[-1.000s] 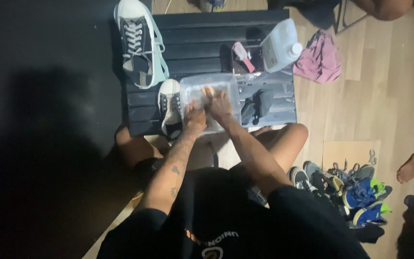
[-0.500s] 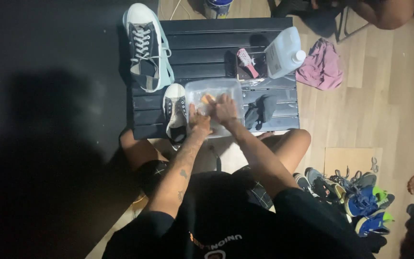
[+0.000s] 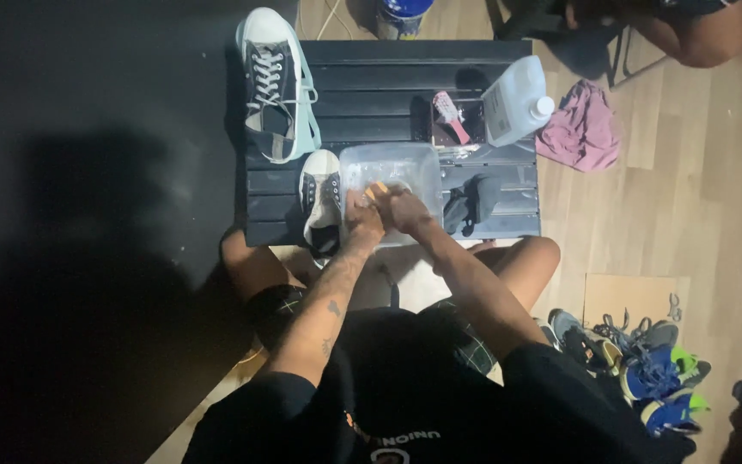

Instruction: Cleaning shoe laces by dipping and agitating them in a container of soapy water.

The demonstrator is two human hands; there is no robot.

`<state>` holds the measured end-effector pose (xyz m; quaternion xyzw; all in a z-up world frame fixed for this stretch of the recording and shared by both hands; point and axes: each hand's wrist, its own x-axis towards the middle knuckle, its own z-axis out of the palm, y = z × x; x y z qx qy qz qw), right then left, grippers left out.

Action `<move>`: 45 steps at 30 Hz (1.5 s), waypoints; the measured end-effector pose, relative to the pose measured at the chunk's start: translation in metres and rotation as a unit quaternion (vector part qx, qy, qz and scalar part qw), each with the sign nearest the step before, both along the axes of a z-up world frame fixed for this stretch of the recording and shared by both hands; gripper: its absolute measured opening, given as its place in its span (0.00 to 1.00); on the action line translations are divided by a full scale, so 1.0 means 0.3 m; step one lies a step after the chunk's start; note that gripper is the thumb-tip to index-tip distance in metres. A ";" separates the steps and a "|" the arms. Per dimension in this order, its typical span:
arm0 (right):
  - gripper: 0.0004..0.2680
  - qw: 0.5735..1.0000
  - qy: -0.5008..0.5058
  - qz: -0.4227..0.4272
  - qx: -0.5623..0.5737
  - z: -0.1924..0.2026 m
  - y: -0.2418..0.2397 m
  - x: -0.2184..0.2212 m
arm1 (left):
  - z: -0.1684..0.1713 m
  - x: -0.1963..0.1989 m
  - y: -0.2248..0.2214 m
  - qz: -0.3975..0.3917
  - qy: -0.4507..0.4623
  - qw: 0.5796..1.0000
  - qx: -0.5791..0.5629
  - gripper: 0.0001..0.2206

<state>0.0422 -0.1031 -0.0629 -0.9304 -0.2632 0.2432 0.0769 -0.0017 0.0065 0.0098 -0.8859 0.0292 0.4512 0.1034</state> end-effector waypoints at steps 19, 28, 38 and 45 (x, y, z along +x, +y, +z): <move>0.23 0.994 0.004 -0.106 -0.014 0.131 0.076 -0.061 | -0.121 -0.040 -0.026 -0.013 -0.039 0.995 0.090 0.19; 0.12 0.989 -0.091 -0.091 -0.076 0.164 0.015 0.019 | 0.080 -0.047 -0.005 0.033 -0.059 0.997 -0.021 0.16; 0.13 0.978 -0.006 -0.209 0.010 0.202 0.013 0.007 | -0.083 -0.008 0.027 -0.048 -0.255 0.966 -0.003 0.13; 0.10 0.989 -0.014 -0.146 -0.033 -0.020 0.026 -0.003 | -0.242 0.052 0.014 -0.033 -0.518 0.808 0.278 0.16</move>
